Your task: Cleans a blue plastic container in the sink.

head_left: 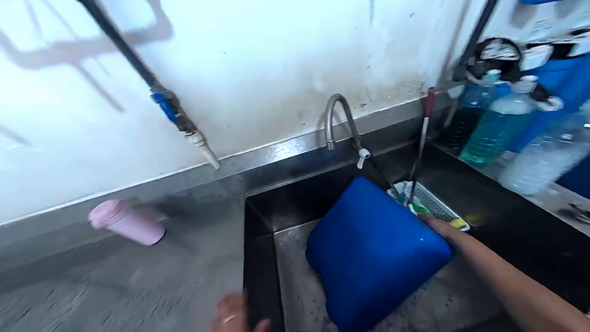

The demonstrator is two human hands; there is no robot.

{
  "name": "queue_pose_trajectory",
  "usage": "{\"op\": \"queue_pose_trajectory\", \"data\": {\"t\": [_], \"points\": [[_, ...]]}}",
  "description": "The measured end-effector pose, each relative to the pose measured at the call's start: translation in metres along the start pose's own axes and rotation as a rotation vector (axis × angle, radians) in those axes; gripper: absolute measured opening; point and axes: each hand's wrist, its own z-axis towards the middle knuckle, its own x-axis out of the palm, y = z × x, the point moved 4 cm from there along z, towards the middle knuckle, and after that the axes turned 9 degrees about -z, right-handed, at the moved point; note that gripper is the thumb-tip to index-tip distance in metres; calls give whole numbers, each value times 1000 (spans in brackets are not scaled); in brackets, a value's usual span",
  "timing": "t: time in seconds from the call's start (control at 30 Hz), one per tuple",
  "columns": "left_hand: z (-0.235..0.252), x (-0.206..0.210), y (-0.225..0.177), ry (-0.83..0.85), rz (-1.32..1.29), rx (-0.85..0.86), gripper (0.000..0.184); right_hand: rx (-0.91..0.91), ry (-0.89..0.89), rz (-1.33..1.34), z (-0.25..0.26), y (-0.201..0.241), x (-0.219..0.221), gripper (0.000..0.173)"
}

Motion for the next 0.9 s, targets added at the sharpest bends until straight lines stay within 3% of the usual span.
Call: {"op": "queue_pose_trajectory", "data": {"t": [0.07, 0.17, 0.23, 0.3, 0.37, 0.43, 0.5, 0.57, 0.63, 0.73, 0.8, 0.9], "points": [[-2, 50, -115, 330, -182, 119, 67, -177, 27, -244, -21, 80, 6, 72], [-12, 124, -255, 976, -550, 193, 47, -779, 161, -760, -92, 192, 57, 63], [-10, 146, -310, 1062, -724, 254, 46, -1129, 307, -1038, -137, 227, 89, 67], [-1, 140, -331, 1000, -876, 164, 50, -1311, 404, -1248, -166, 237, 104, 77], [1, 118, -327, 928, -1006, 36, 58, -1293, 389, -1257, -165, 236, 102, 81], [-9, 100, -308, 717, -1174, -116, 59, -1051, 296, -1114, -136, 227, 86, 78], [-22, 79, -289, 453, -1240, -200, 68, -638, 248, -853, -97, 203, 71, 81], [-13, 43, -286, 253, -1138, -50, 80, -411, 208, -610, -89, 176, 65, 79], [23, -1, -293, 185, -899, 50, 71, -521, 100, -544, -121, 164, 70, 59], [102, -46, -299, 318, -341, 32, 78, -776, -89, -462, -168, 152, 88, 56], [158, -53, -302, 251, -41, 47, 88, -865, -185, -548, -184, 152, 93, 67], [204, -23, -312, 223, 126, 126, 81, -1016, -72, -536, -201, 166, 87, 56]]}}
